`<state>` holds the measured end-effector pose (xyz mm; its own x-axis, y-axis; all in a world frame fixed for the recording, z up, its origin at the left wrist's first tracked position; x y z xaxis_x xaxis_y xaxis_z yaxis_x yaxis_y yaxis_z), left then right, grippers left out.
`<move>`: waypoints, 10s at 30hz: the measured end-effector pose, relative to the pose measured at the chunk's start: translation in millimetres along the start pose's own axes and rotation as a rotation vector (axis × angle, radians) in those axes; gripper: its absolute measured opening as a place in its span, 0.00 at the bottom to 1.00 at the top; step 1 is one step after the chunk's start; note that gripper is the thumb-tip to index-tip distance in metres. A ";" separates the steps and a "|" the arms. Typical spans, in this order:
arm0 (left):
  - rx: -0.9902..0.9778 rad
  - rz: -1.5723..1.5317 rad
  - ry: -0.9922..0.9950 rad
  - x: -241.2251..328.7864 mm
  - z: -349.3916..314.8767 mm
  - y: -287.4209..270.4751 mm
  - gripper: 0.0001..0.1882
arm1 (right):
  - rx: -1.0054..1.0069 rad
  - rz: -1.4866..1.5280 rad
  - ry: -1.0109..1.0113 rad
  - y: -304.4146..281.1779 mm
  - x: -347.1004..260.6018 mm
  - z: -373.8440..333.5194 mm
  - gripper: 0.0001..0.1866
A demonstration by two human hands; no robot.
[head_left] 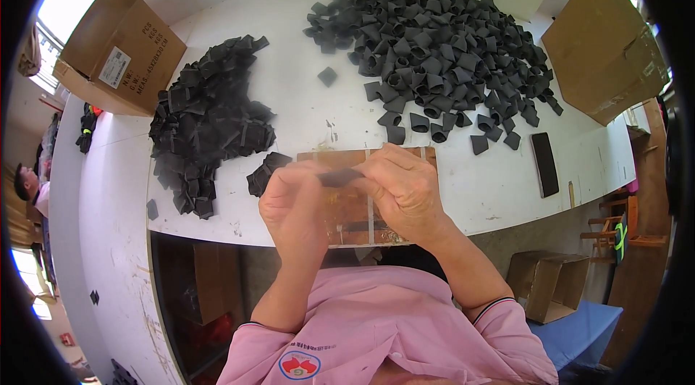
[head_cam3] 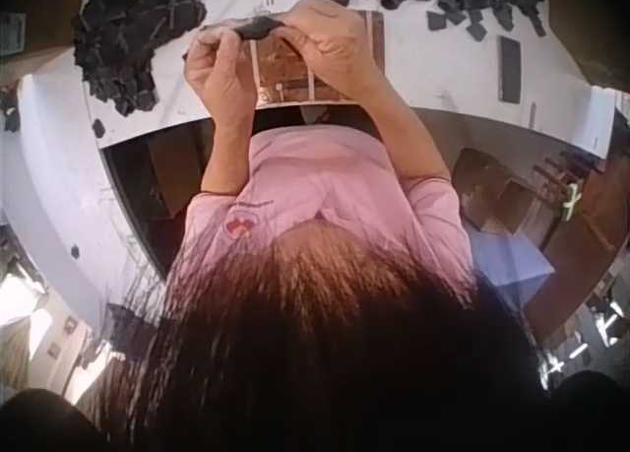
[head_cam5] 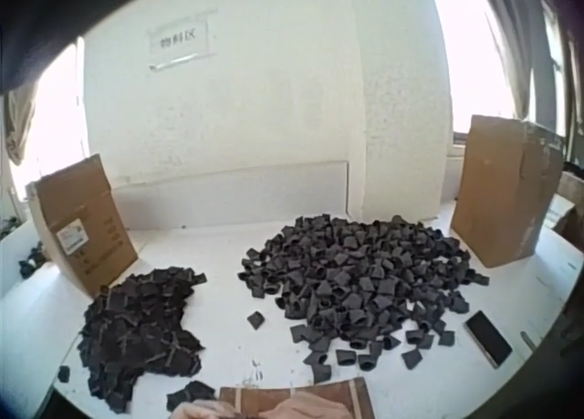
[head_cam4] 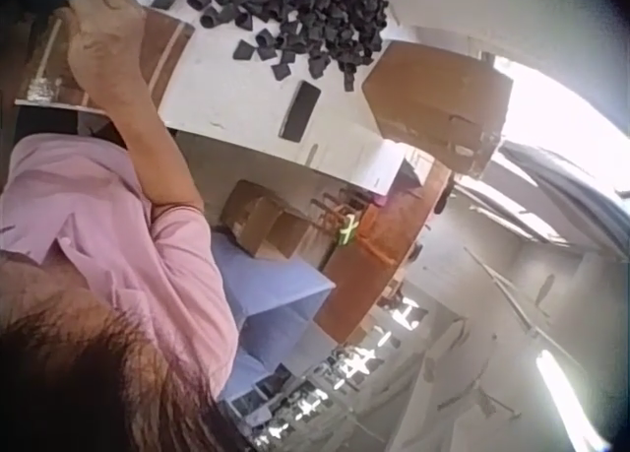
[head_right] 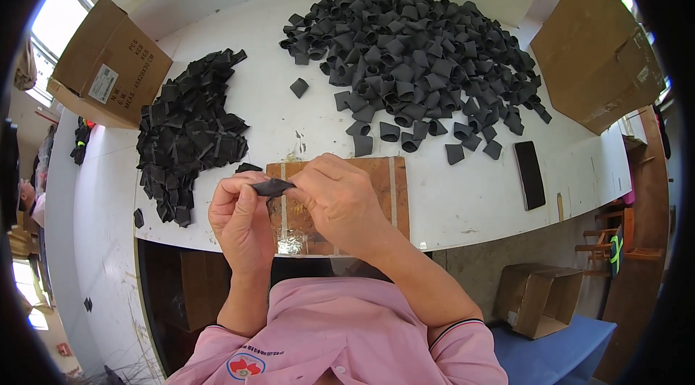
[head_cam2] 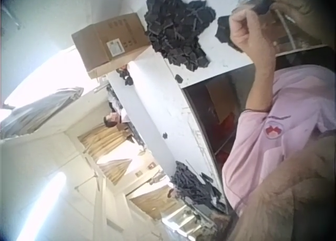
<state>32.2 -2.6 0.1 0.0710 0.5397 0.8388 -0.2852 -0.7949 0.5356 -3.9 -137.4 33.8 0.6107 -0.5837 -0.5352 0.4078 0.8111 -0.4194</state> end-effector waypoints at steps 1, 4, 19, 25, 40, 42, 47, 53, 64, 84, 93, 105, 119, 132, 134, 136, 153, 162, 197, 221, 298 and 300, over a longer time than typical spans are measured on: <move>-0.004 0.128 0.058 0.9 -0.9 -0.3 0.06 | -0.001 0.002 -0.001 0.3 0.9 -1.7 0.06; -0.012 0.266 0.129 9.8 4.3 14.8 0.10 | 0.014 -0.034 -0.001 0.6 4.9 -3.5 0.06; 0.226 0.831 0.514 -12.7 -11.1 -10.7 0.08 | -0.050 0.430 0.355 -20.8 16.5 18.7 0.08; 0.639 1.306 0.035 -44.1 -32.6 -116.8 0.15 | 0.237 0.441 0.662 -13.8 39.6 -32.8 0.15; 0.563 1.500 -0.243 -58.7 -1.0 -135.7 0.11 | -0.243 0.442 0.808 43.5 17.0 -99.2 0.11; 0.540 1.538 -0.300 -60.2 1.2 -137.2 0.11 | -0.297 0.411 0.731 46.9 13.4 -98.3 0.10; 0.524 1.190 -0.219 -63.6 -4.5 -168.9 0.08 | -0.353 0.391 0.672 49.1 8.9 -94.7 0.09; 0.406 0.494 -0.416 -23.3 -17.4 -118.2 0.04 | -0.247 0.292 0.507 44.1 -1.7 -76.8 0.06; -0.011 0.654 -0.107 -5.9 -37.3 -21.9 0.02 | 0.105 -0.010 0.116 34.8 -19.1 -53.3 0.07; 0.162 0.831 0.286 4.0 -26.3 13.4 0.07 | 0.181 1.521 1.051 35.2 3.9 -58.8 0.08; -0.272 -0.927 -0.721 3.8 8.5 15.1 0.13 | -0.139 1.028 0.761 15.3 18.0 10.8 0.12; -0.099 0.630 0.260 16.4 14.6 20.4 0.17 | 0.113 0.171 0.257 -2.1 16.1 -8.6 0.09; -0.124 0.697 0.353 13.8 13.8 26.0 0.05 | 0.101 -0.059 -0.054 4.3 3.1 -0.8 0.09; -0.053 -0.369 -0.183 -5.3 11.7 8.0 0.06 | 0.061 0.100 0.183 1.2 -13.5 10.5 0.07; -0.081 -0.485 -0.261 -11.2 10.5 9.1 0.05 | 0.073 0.060 0.208 1.3 -11.3 9.6 0.06; -0.079 -0.476 -0.278 -12.4 9.3 8.6 0.05 | 0.105 -0.036 0.049 0.7 -11.5 8.1 0.06; -0.099 0.296 0.080 -1.2 19.2 10.5 0.03 | 0.075 -0.061 0.032 8.7 -0.5 -2.9 0.07; 0.110 0.249 0.247 7.5 -7.0 4.5 0.17 | 0.331 0.918 0.603 -16.4 -1.4 -7.1 0.10; 0.284 1.594 0.259 -48.9 -24.0 -79.3 0.12 | 0.395 0.066 0.618 -42.0 56.7 -54.9 0.09; 0.131 0.812 0.000 -35.7 -38.8 -28.1 0.02 | -0.037 -0.187 0.064 40.4 -7.8 -61.8 0.07; 0.035 0.721 0.243 9.2 14.9 -9.7 0.05 | -0.071 -0.162 -0.103 -6.0 -5.3 9.9 0.07; 0.143 0.711 0.169 -0.3 13.5 -31.8 0.05 | 0.078 0.540 0.528 -28.6 22.6 20.3 0.10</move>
<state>54.1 18.8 -15.9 -0.2356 -0.0923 0.9675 -0.0794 -0.9903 -0.1138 12.0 -173.1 48.6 0.3406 -0.0297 -0.9397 0.2037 0.9781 0.0430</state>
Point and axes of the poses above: each hand's wrist, its own z-axis towards the middle knuckle, its own y-axis out of the palm, x = y × z, the point moved 4 cm from there along z, towards the middle knuckle, and after that the axes turned 9 degrees about -y, right-handed, at the moved point
